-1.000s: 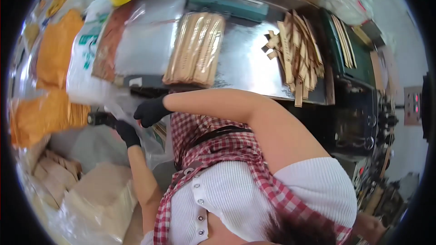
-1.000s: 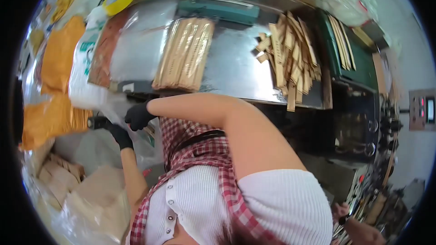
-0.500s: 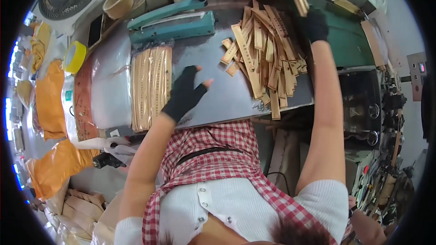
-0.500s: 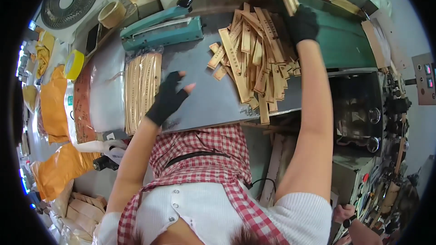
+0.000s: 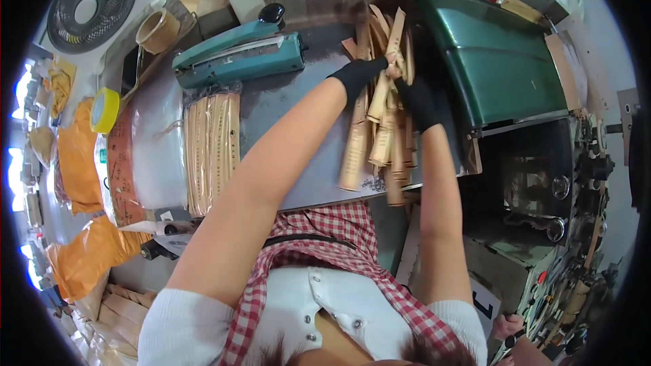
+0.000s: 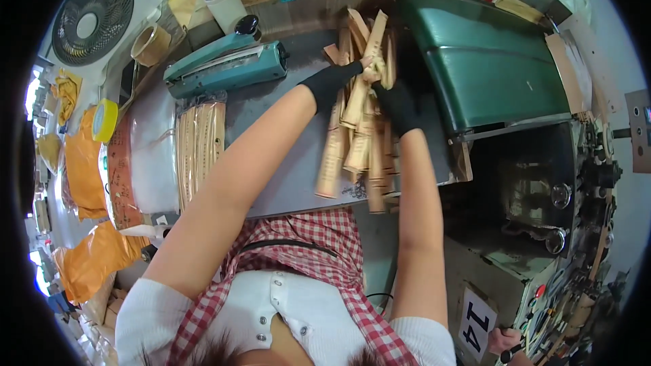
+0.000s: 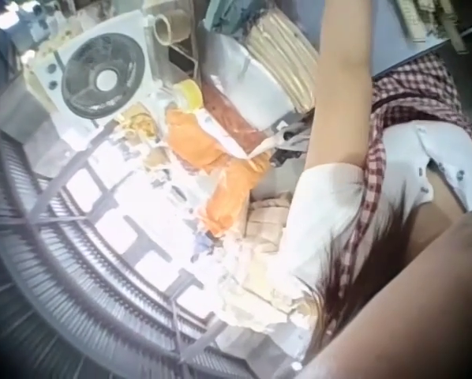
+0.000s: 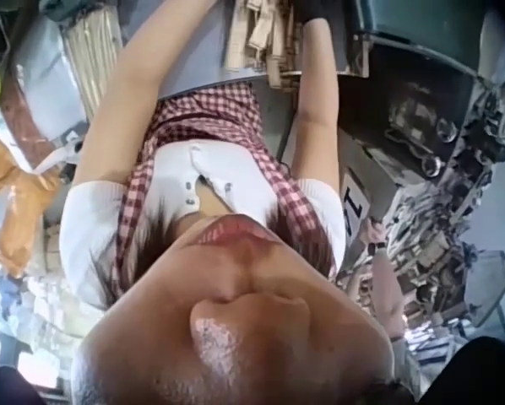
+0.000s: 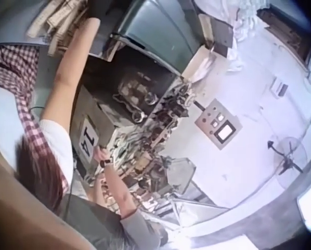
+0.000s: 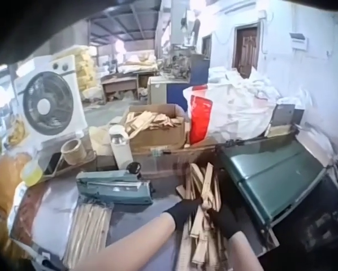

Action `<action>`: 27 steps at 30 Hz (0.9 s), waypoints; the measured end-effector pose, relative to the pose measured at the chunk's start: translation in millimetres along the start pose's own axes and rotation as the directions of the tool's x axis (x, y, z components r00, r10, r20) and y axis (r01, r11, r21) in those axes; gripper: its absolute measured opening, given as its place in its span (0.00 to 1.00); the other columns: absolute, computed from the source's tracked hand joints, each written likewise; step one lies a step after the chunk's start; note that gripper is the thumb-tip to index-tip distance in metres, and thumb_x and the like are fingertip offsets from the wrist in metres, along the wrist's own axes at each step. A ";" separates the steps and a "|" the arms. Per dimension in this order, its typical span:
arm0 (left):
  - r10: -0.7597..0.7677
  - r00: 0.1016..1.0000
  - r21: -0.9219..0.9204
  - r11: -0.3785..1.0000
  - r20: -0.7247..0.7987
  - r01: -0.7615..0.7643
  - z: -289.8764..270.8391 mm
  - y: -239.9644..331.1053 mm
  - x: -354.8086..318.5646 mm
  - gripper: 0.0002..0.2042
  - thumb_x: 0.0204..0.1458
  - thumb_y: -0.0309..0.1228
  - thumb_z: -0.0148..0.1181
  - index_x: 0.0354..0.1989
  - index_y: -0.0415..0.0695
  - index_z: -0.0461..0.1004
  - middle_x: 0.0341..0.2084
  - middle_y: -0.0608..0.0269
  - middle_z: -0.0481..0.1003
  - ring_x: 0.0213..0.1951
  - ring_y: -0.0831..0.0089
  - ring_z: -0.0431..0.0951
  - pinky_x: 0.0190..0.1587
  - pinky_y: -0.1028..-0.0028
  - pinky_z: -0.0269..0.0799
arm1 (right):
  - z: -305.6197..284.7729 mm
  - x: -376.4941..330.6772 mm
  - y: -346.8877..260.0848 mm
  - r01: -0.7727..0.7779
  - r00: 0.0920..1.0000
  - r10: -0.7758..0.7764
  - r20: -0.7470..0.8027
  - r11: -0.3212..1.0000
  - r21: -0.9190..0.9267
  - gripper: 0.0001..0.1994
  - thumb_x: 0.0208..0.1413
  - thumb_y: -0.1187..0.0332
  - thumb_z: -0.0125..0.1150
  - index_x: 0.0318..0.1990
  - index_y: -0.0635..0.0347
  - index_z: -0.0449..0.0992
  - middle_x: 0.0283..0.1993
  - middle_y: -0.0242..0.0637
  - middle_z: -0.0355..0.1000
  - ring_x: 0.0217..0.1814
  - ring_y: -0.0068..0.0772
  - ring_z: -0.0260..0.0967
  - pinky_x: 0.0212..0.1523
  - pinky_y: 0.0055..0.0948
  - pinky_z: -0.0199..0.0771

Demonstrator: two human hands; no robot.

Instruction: Bundling wooden sticks into specific quantities and placing them into plastic packaging bags.

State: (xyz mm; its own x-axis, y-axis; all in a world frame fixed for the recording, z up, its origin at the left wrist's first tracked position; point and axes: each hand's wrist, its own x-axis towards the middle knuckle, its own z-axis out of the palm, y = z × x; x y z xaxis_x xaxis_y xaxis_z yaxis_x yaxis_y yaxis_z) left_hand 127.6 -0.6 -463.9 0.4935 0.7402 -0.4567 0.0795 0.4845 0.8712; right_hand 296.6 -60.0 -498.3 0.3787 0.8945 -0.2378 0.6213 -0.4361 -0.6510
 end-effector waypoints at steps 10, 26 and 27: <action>0.117 0.973 0.192 0.969 0.201 -0.156 -96.0 -86.5 -156.9 0.43 0.49 0.44 0.64 0.68 0.41 0.46 0.65 0.49 0.50 0.66 0.62 0.52 0.64 0.65 0.52 | 46.2 -184.6 -13.9 -0.196 0.976 -0.026 0.218 0.348 0.917 0.30 0.49 0.63 0.64 0.58 0.63 0.62 0.52 0.38 0.67 0.54 0.27 0.66 0.54 0.27 0.67; 0.178 0.970 -0.409 0.883 -0.165 -0.232 -110.9 -80.0 -215.6 0.30 0.39 0.35 0.74 0.51 0.38 0.68 0.40 0.61 0.74 0.46 0.72 0.73 0.51 0.71 0.68 | 126.1 -164.0 -94.2 -0.399 0.707 -0.395 0.587 0.463 0.792 0.35 0.41 0.61 0.70 0.58 0.65 0.64 0.50 0.39 0.70 0.51 0.33 0.69 0.50 0.28 0.71; 0.389 0.865 -0.197 0.865 -0.318 -0.461 -104.4 -46.7 -227.7 0.37 0.33 0.36 0.77 0.53 0.36 0.64 0.43 0.59 0.71 0.49 0.71 0.70 0.54 0.70 0.66 | 114.3 -170.5 -124.9 -0.294 0.785 -0.390 0.481 0.449 0.844 0.34 0.38 0.63 0.71 0.55 0.64 0.67 0.48 0.39 0.71 0.48 0.33 0.71 0.47 0.29 0.74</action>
State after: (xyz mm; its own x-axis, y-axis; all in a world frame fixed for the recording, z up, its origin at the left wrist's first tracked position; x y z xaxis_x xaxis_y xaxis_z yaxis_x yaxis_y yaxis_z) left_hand -78.9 -143.1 -419.5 0.1820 0.9767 -0.1138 -0.3296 0.1696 0.9288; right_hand 76.0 -146.7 -458.9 -0.2752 0.9199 -0.2794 -0.4115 -0.3754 -0.8305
